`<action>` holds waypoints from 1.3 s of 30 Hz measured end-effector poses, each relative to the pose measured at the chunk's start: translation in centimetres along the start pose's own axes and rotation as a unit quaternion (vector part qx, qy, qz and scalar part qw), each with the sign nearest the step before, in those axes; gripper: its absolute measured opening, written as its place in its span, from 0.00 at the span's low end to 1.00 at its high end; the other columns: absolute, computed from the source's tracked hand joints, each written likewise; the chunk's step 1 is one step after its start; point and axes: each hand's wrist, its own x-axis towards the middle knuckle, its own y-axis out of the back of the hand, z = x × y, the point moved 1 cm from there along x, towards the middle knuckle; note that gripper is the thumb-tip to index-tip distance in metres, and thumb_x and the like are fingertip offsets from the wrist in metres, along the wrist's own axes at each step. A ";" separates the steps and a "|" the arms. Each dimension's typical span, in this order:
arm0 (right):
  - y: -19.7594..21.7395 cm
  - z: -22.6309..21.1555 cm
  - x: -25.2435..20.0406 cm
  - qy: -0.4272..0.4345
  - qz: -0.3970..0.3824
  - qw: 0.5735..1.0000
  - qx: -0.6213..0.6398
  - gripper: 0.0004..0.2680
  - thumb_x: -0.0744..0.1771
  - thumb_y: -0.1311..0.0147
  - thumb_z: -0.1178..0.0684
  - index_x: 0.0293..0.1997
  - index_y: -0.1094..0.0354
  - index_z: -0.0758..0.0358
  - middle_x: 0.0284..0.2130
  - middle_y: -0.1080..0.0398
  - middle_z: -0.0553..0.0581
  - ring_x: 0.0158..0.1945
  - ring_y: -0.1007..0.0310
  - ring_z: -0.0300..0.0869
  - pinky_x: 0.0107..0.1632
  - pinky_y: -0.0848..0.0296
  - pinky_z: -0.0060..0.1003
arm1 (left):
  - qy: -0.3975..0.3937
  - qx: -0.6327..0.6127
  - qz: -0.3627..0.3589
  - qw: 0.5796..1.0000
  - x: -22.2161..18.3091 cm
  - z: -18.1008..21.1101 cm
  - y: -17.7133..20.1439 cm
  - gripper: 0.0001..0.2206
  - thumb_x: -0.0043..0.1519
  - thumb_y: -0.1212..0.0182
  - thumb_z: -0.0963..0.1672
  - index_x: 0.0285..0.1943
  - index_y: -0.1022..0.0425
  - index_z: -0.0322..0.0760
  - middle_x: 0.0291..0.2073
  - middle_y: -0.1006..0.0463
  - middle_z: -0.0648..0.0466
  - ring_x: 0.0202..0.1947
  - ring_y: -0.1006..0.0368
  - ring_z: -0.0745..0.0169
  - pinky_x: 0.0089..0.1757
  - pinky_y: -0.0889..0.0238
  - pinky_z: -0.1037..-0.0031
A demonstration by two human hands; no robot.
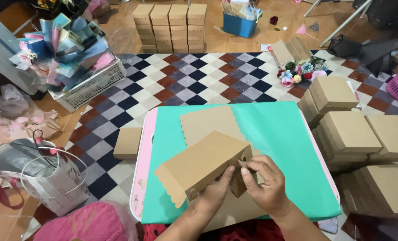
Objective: Assembling a cardboard box by folding flaps and tucking them into place.
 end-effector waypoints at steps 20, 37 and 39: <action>0.1 -0.3 -0.6 0.020 -0.033 0.999 -0.001 0.05 0.68 0.47 0.57 0.39 0.26 0.66 0.31 0.29 0.57 0.31 0.29 0.42 0.37 0.28 0.33 | -0.055 0.025 -0.044 0.997 -1.0 0.3 0.6 0.10 0.64 0.37 0.50 0.46 0.16 0.45 0.43 0.15 0.60 0.50 0.21 0.67 0.57 0.35 0.73; -0.4 -0.4 -1.4 0.033 -0.055 0.998 -0.027 0.04 0.68 0.48 0.58 0.40 0.28 0.67 0.32 0.30 0.58 0.33 0.29 0.45 0.39 0.29 0.36 | -0.011 -0.120 -0.065 0.991 -1.5 1.6 1.3 0.14 0.65 0.40 0.45 0.59 0.22 0.37 0.59 0.21 0.49 0.63 0.28 0.56 0.66 0.45 0.67; -0.4 -0.2 -1.6 0.020 -0.066 0.996 -0.048 0.04 0.68 0.48 0.58 0.39 0.29 0.67 0.34 0.29 0.58 0.36 0.28 0.45 0.41 0.28 0.37 | -0.048 -0.075 -0.133 0.987 -0.9 2.9 1.8 0.11 0.69 0.48 0.45 0.46 0.19 0.40 0.46 0.17 0.55 0.53 0.24 0.59 0.62 0.43 0.68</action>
